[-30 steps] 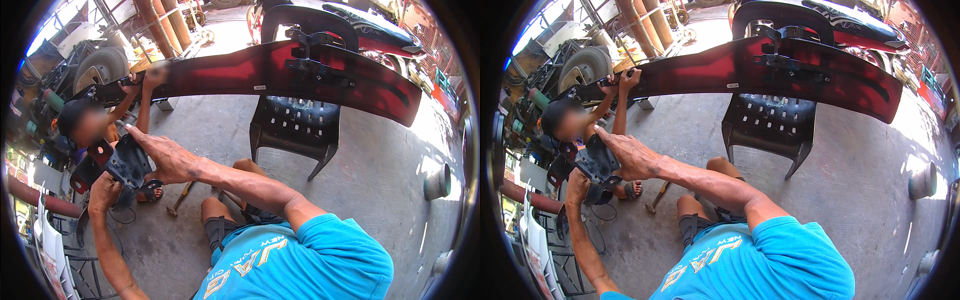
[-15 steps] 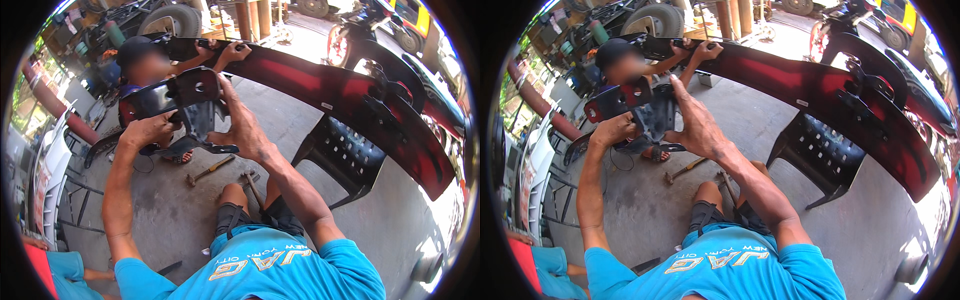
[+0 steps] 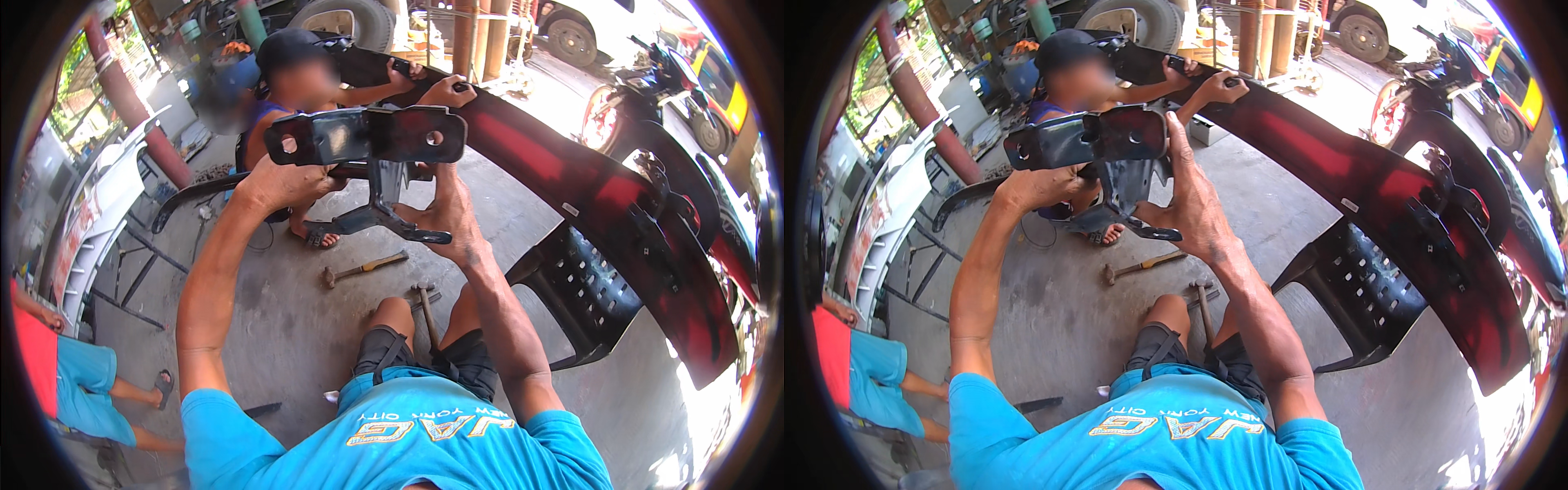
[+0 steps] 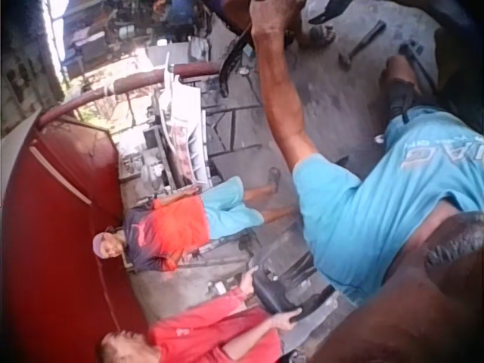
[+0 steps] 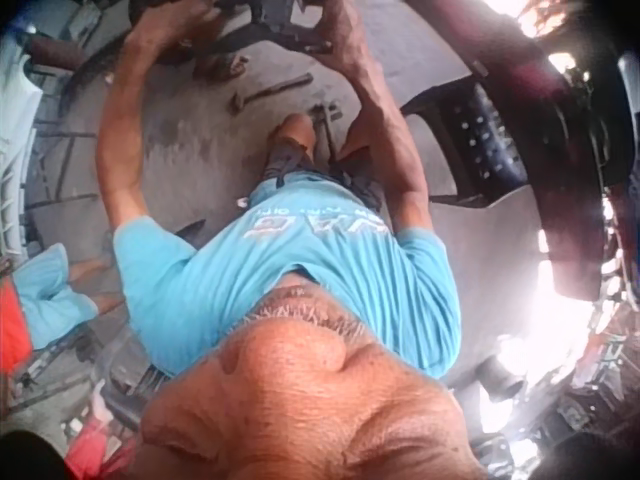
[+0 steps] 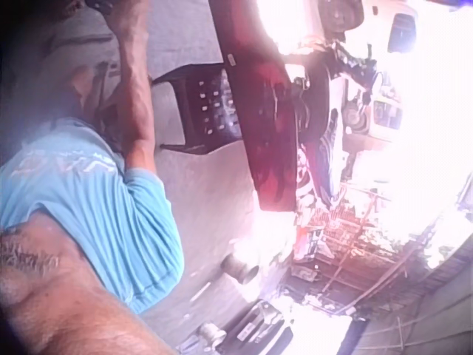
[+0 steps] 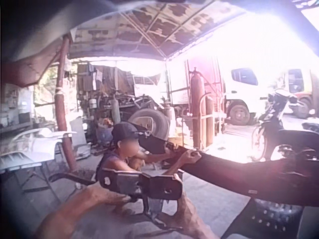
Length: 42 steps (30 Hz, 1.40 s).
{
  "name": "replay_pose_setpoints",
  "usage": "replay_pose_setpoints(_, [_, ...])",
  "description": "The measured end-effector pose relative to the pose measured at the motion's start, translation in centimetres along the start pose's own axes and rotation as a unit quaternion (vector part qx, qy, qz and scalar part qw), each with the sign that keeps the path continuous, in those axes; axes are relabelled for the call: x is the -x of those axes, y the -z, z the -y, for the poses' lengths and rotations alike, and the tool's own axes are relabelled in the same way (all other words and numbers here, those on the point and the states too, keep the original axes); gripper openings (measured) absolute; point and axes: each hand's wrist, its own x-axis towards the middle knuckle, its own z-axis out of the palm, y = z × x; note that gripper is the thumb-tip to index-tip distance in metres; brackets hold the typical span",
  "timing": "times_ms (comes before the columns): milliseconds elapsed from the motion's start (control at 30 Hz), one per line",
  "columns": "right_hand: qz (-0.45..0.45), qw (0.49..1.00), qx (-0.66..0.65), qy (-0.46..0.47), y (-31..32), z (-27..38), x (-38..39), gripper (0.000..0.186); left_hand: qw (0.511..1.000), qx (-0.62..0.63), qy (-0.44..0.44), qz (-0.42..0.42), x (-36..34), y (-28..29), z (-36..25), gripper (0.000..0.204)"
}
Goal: The person uses a hammer and a metal bar to adjust and fit a metal bracket onto a red car bumper. They repeatedly position the bracket, strike it with the hammer, and check the alignment with the bumper.
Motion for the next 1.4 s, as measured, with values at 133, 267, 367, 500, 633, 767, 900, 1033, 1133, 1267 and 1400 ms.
replay_pose_setpoints(133, [0.016,1.0,0.01,0.011,-0.5,0.9,0.3,0.123,0.973,-0.038,-0.103,-0.201,0.7,-3.4,2.1,0.018])
replay_pose_setpoints(267, [0.024,0.999,0.027,0.017,-1.0,0.6,0.3,0.123,0.948,-0.103,-0.163,-0.252,1.1,-4.5,3.0,0.016])
replay_pose_setpoints(367, [0.038,0.999,0.013,0.007,-1.0,0.5,0.3,0.122,0.962,-0.037,-0.105,-0.25,2.1,-2.6,0.8,0.015])
replay_pose_setpoints(500, [0.038,0.999,0.016,0.011,-1.6,0.4,0.2,0.121,0.963,-0.079,-0.079,-0.246,2.7,-3.2,1.0,0.014])
replay_pose_setpoints(633, [0.017,0.999,0.025,0.02,-1.8,0.5,0.2,0.103,0.966,-0.063,-0.081,-0.237,2.8,-3.7,1.3,0.014])
replay_pose_setpoints(767, [0.01,0.999,0.028,0.014,-2.0,0.3,0.3,0.099,0.96,-0.125,-0.115,-0.221,2.2,-4.9,2.4,0.012])
replay_pose_setpoints(900, [0.058,0.998,-0.001,-0.03,-1.7,0.4,0.1,0.12,0.977,-0.051,-0.07,-0.193,2.2,-5.4,2.1,0.01])
replay_pose_setpoints(1033, [0.052,0.998,0.001,-0.019,-1.7,0.0,0.2,0.121,0.972,-0.046,-0.088,-0.214,2.0,-5.0,1.7,0.011])
replay_pose_setpoints(1133, [0.043,0.999,-0.008,-0.013,-1.9,-0.8,0.4,0.122,0.98,-0.05,-0.085,-0.174,1.5,-5.5,2.2,0.015])
replay_pose_setpoints(1267, [0.029,0.999,-0.013,-0.014,-1.6,-1.1,0.8,0.122,0.997,-0.005,-0.013,-0.078,1.1,-3.6,0.7,0.025])
replay_pose_setpoints(1400, [0.016,1.0,-0.014,-0.005,-1.4,-1.0,1.0,0.122,0.98,-0.043,-0.053,-0.189,1.3,-3.5,-0.1,0.012])
